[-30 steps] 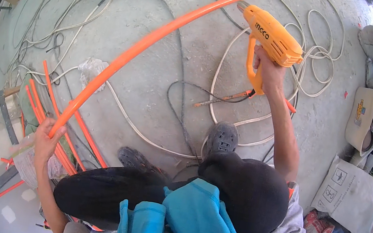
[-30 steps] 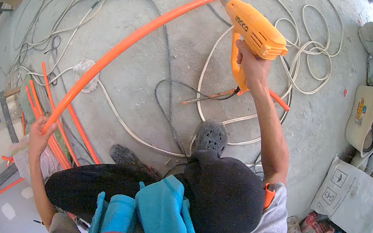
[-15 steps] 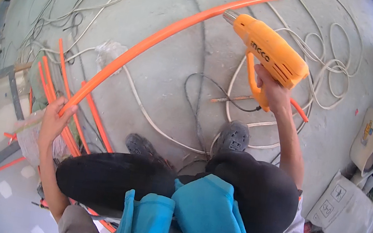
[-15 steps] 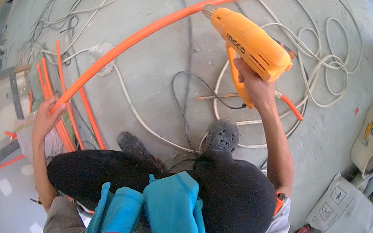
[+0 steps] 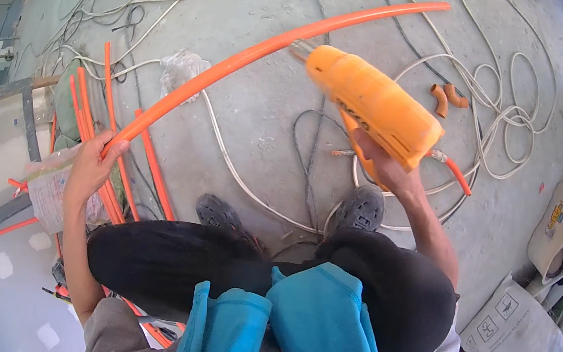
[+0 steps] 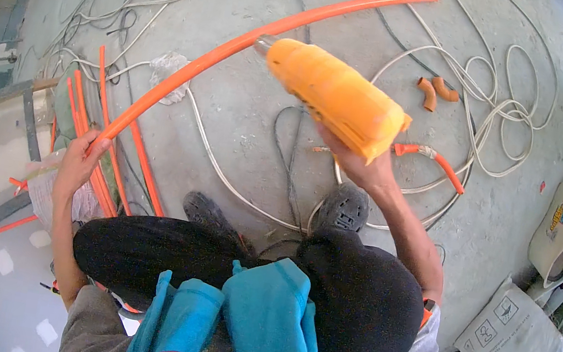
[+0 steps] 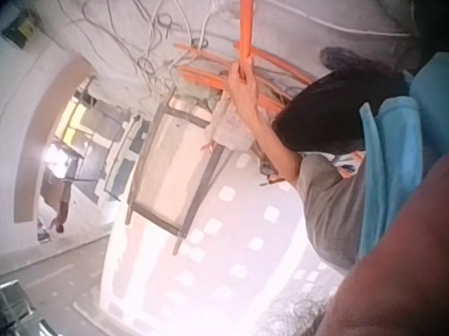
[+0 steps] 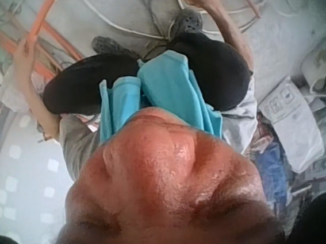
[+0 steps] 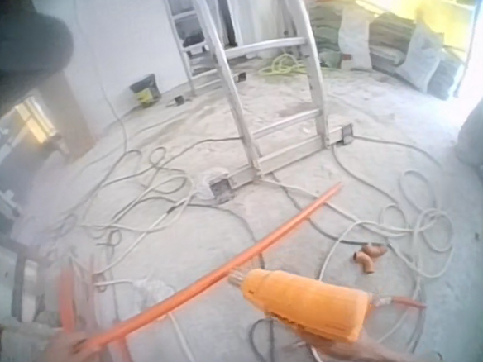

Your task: The person uses a heat gun to heat a section of an orange plastic pipe by hand, then bends the pipe into a curve and places it against a wall.

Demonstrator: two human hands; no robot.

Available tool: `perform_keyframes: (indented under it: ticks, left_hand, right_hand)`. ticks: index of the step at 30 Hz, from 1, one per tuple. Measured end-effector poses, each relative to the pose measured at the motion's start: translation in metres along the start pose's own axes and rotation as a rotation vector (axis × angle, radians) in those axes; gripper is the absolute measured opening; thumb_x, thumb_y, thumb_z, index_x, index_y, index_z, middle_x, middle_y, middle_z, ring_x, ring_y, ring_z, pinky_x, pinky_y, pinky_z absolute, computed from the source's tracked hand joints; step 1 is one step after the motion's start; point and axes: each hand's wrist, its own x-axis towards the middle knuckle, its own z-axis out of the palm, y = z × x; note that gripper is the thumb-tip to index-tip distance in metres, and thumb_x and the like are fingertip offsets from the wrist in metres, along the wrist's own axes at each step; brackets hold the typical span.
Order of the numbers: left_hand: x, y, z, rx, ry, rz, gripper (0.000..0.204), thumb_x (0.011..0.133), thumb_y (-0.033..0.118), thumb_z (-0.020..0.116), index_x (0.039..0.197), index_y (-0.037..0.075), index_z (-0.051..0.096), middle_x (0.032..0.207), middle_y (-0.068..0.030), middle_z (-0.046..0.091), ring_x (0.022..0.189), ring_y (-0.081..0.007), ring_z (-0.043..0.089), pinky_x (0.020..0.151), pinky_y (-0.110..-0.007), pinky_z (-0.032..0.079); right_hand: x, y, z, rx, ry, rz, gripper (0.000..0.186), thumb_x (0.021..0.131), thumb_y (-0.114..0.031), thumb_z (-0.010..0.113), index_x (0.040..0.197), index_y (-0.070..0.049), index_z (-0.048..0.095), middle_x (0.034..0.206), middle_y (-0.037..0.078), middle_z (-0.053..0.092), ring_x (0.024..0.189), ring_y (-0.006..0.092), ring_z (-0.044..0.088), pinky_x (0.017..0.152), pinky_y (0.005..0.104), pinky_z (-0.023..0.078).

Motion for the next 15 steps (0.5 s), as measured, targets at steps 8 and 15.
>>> perform_keyframes:
  ticks: [8,15]
  left_hand:
    - [-0.003,-0.004,0.006,-0.116,0.044,0.052,0.021,0.1,0.021,0.069,0.104,0.003,0.059,0.086,0.0,0.059,0.082,-0.0082,0.053,0.074,-0.025,0.044]
    - [0.001,-0.01,0.004,-0.117,0.044,0.007,0.027,0.096,0.022,0.073,0.102,0.002,0.056,0.079,-0.0032,0.06,0.075,-0.0114,0.052,0.071,-0.028,0.044]
  right_hand:
    - [0.0,-0.005,0.035,-0.023,-0.117,-0.325,0.031,0.087,-0.014,0.077,0.117,-0.005,0.07,0.112,0.012,0.072,0.106,0.0316,0.067,0.094,0.0429,0.053]
    - [-0.014,0.005,0.037,-0.098,-0.293,-0.532,0.039,0.085,-0.02,0.079,0.12,-0.006,0.067,0.12,0.013,0.069,0.115,0.0347,0.062,0.101,0.0472,0.048]
